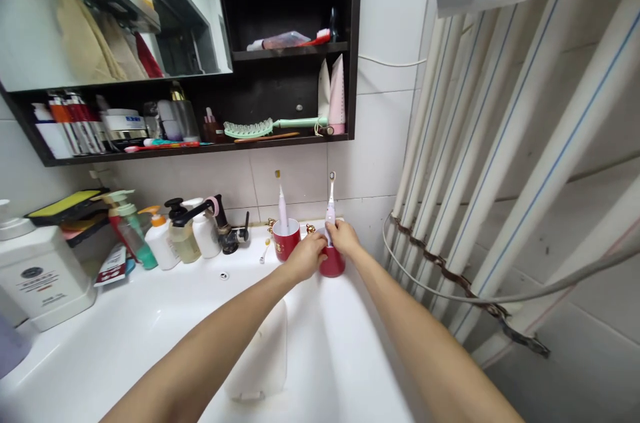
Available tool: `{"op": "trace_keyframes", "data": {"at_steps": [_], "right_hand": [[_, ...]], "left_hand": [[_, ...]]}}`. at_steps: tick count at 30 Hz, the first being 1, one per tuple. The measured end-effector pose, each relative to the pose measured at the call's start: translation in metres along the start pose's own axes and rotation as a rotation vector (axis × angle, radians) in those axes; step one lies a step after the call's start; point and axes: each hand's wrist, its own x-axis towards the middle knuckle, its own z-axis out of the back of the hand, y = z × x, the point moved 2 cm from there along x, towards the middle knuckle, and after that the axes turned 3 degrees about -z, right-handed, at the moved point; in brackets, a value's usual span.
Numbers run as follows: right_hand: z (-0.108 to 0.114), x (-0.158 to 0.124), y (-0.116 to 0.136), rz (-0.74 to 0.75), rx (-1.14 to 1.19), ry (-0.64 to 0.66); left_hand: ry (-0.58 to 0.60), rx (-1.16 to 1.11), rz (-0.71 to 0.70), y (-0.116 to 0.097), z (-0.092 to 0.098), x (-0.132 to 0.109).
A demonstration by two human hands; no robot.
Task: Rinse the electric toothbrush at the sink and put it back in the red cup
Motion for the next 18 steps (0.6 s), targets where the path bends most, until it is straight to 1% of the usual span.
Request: {"op": "trace_keyframes", "data": {"at_steps": [3,5,7,9,10,11,12,15,17,18], "right_hand": [[0.001,0.016,0.002,-0.009,-0.009,0.008],[0.000,0.024,0.003,-0.008,-0.005,0.015],[0.000,0.029,0.004,-0.004,0.005,0.020],[0.001,0.030,0.004,0.003,0.019,0.009],[0.002,0.029,0.004,0.008,0.026,-0.013],[0.004,0.026,0.006,0.015,0.033,-0.049],[0.006,0.022,0.009,0.025,0.041,-0.099],[0.005,0.000,0.022,0.085,0.068,-0.264],[-0.007,-0.021,0.032,0.147,0.088,-0.303],[-0.018,-0.031,0.036,0.174,0.097,-0.286]], "left_hand": [[-0.002,0.057,0.008,0.007,-0.003,0.014],[-0.036,0.102,0.027,0.013,-0.001,0.015],[-0.127,0.145,0.073,0.021,0.005,0.010],[-0.231,0.190,0.173,0.033,0.013,-0.001],[-0.256,0.206,0.232,0.039,0.018,-0.007],[-0.249,0.207,0.283,0.046,0.021,-0.014],[-0.217,0.193,0.320,0.051,0.024,-0.020],[-0.112,0.096,0.346,0.060,0.029,-0.037],[-0.115,0.037,0.346,0.058,0.030,-0.051],[-0.132,0.019,0.342,0.055,0.030,-0.060]]}}
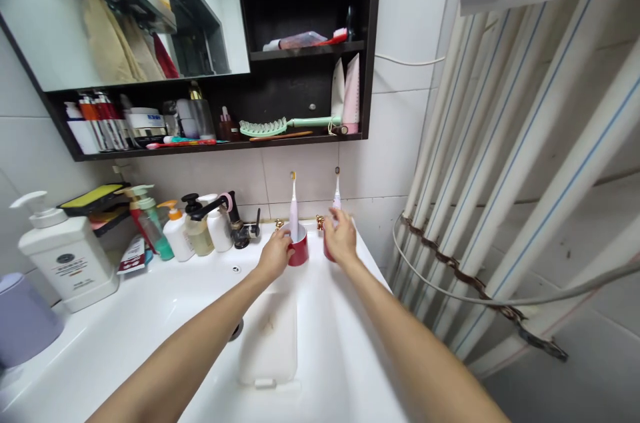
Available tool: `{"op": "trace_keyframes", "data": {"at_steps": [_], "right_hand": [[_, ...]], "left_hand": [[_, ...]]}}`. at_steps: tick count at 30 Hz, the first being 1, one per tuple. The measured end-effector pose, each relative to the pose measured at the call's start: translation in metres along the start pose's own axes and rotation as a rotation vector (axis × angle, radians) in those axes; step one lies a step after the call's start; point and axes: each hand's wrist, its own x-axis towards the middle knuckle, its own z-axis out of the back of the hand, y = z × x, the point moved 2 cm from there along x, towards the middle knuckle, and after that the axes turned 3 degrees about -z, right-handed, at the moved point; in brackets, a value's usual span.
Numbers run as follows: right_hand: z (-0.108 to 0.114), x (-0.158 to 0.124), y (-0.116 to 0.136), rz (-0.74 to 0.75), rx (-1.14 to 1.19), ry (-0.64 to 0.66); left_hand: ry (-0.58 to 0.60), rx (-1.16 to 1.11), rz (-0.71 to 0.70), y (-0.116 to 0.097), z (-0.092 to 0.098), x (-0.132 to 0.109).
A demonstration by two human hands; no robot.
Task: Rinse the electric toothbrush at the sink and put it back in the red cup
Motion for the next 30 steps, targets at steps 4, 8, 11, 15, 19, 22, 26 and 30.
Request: {"op": "trace_keyframes", "data": {"at_steps": [4,8,11,15,19,22,26,30], "right_hand": [[-0.041,-0.048,0.009,0.008,0.040,0.162],[-0.074,-0.082,0.008,-0.005,0.052,0.339],[-0.086,-0.096,0.008,0.001,0.055,0.410],[-0.094,-0.107,0.005,0.009,0.060,0.422],[-0.091,-0.104,0.014,0.031,0.100,0.372],[-0.075,-0.095,0.031,0.068,0.162,0.313],[-0.045,-0.103,0.053,0.100,0.234,0.284],[-0.037,-0.141,0.052,-0.106,0.337,0.513]], "left_hand": [[-0.028,-0.044,-0.011,-0.001,0.002,-0.049],[0.014,-0.064,0.021,0.000,0.002,-0.094],[0.056,-0.079,0.081,0.002,0.002,-0.113],[0.093,-0.108,0.128,0.005,0.000,-0.124],[0.101,-0.096,0.157,0.009,-0.004,-0.127],[-0.025,-0.134,0.148,0.013,0.000,-0.126],[-0.316,-0.458,0.258,0.020,0.017,-0.114],[-0.363,-1.111,0.479,0.017,0.026,-0.097]]}}
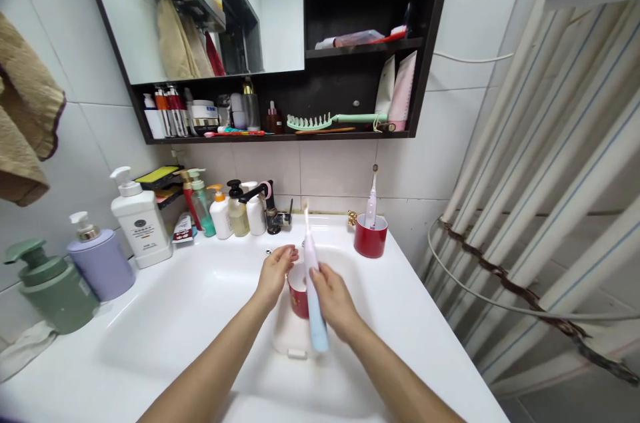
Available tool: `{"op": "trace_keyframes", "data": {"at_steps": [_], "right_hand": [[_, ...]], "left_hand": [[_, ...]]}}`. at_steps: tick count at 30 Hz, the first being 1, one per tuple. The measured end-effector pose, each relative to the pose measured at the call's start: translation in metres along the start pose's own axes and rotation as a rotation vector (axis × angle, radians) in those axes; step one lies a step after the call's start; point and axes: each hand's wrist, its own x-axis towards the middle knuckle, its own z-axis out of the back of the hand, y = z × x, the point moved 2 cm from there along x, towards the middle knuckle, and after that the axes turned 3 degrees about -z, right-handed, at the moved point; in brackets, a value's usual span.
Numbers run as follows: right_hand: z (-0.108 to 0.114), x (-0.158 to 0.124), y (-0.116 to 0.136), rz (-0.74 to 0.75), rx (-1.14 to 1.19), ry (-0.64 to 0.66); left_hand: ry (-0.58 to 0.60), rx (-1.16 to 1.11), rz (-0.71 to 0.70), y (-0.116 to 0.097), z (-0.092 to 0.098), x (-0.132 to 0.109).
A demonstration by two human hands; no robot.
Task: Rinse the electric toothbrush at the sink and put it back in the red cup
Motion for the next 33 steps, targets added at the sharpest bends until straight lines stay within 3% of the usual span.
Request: {"op": "trace_keyframes", "data": {"at_steps": [4,8,13,17,21,25,29,33], "right_hand": [[-0.018,-0.021,-0.021,-0.260,0.221,0.244],[-0.023,-0.020,-0.032,-0.382,0.260,0.370],[-0.020,-0.013,-0.034,-0.222,-0.049,0.281],[-0.025,-0.015,-0.034,-0.339,0.068,0.355],[-0.028,-0.015,-0.034,-0.273,-0.007,0.291],[-0.030,-0.016,-0.036,-0.353,0.086,0.364],[-0.028,-0.015,-0.035,-0.237,-0.041,0.280],[-0.032,-0.016,-0.034,-0.390,0.118,0.377]], "left_hand": [[0.085,-0.434,0.269,0.002,-0.008,0.001],[-0.016,-0.538,0.349,0.011,0.000,0.001],[-0.086,-0.561,0.315,0.012,0.003,0.006],[-0.130,-0.579,0.331,0.012,0.001,0.005],[-0.178,-0.604,0.307,0.011,0.000,0.005],[-0.220,-0.606,0.342,0.011,0.000,0.004],[-0.245,-0.618,0.339,0.012,0.000,0.005],[-0.242,-0.640,0.348,0.012,-0.001,0.005]]}}
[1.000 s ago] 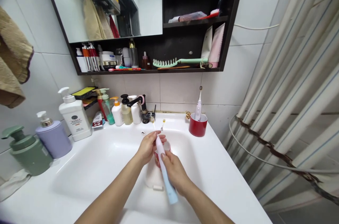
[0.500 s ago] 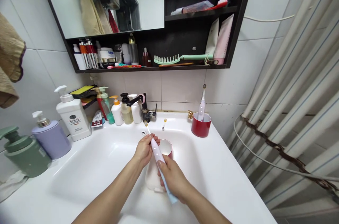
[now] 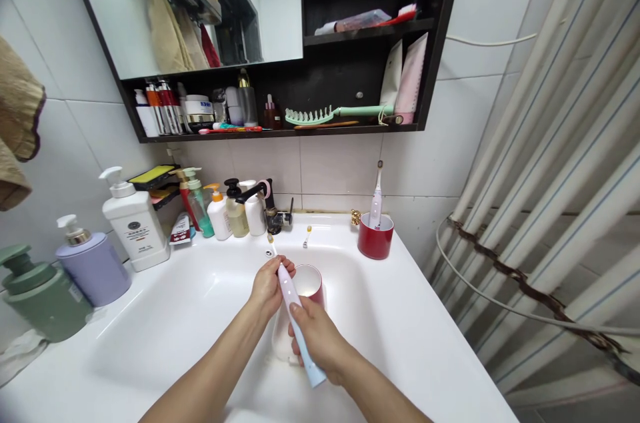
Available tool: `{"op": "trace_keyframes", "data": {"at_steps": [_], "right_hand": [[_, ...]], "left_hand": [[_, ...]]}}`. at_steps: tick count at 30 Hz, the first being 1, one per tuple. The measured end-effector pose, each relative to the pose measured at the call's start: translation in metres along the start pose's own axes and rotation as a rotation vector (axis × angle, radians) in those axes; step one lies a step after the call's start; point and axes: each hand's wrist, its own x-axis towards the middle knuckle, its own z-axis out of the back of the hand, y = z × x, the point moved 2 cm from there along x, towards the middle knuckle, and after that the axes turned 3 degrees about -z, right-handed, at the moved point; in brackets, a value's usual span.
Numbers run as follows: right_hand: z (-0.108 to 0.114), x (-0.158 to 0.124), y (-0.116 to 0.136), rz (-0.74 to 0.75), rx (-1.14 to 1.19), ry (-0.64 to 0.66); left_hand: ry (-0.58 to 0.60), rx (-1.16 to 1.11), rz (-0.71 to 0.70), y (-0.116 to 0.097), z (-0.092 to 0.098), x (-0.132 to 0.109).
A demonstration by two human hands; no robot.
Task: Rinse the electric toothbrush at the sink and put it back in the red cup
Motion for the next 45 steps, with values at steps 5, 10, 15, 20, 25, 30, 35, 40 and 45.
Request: {"op": "trace_keyframes", "data": {"at_steps": [5,10,15,20,25,30,35,40,45], "right_hand": [[0.001,0.000,0.003,0.126,-0.187,-0.104],[-0.001,-0.002,0.003,-0.024,-0.029,0.006],[-0.001,-0.004,0.007,0.054,-0.121,-0.043],[-0.002,-0.006,0.006,-0.034,-0.072,-0.007],[0.000,-0.004,0.009,0.012,-0.101,-0.015],[-0.001,-0.007,0.002,-0.012,-0.125,0.023],[-0.006,-0.011,-0.004,0.006,-0.074,0.073],[0.003,-0.015,0.008,0.046,-0.036,-0.032],[0.008,-0.018,0.011,0.111,-0.024,-0.017]], "left_hand": [[-0.025,-0.003,-0.024,-0.001,0.001,0.001],[-0.016,-0.029,-0.016,-0.001,0.003,0.004],[-0.011,-0.037,-0.040,-0.002,0.004,0.005],[-0.018,-0.051,-0.029,-0.003,0.004,0.006],[-0.031,-0.054,-0.025,0.000,0.005,0.008],[-0.088,-0.062,-0.054,-0.009,0.012,0.017],[-0.076,0.047,-0.055,-0.019,0.023,0.028],[0.031,0.810,-0.065,-0.006,0.010,0.040],[0.008,1.249,-0.092,0.000,-0.013,0.078]]}}
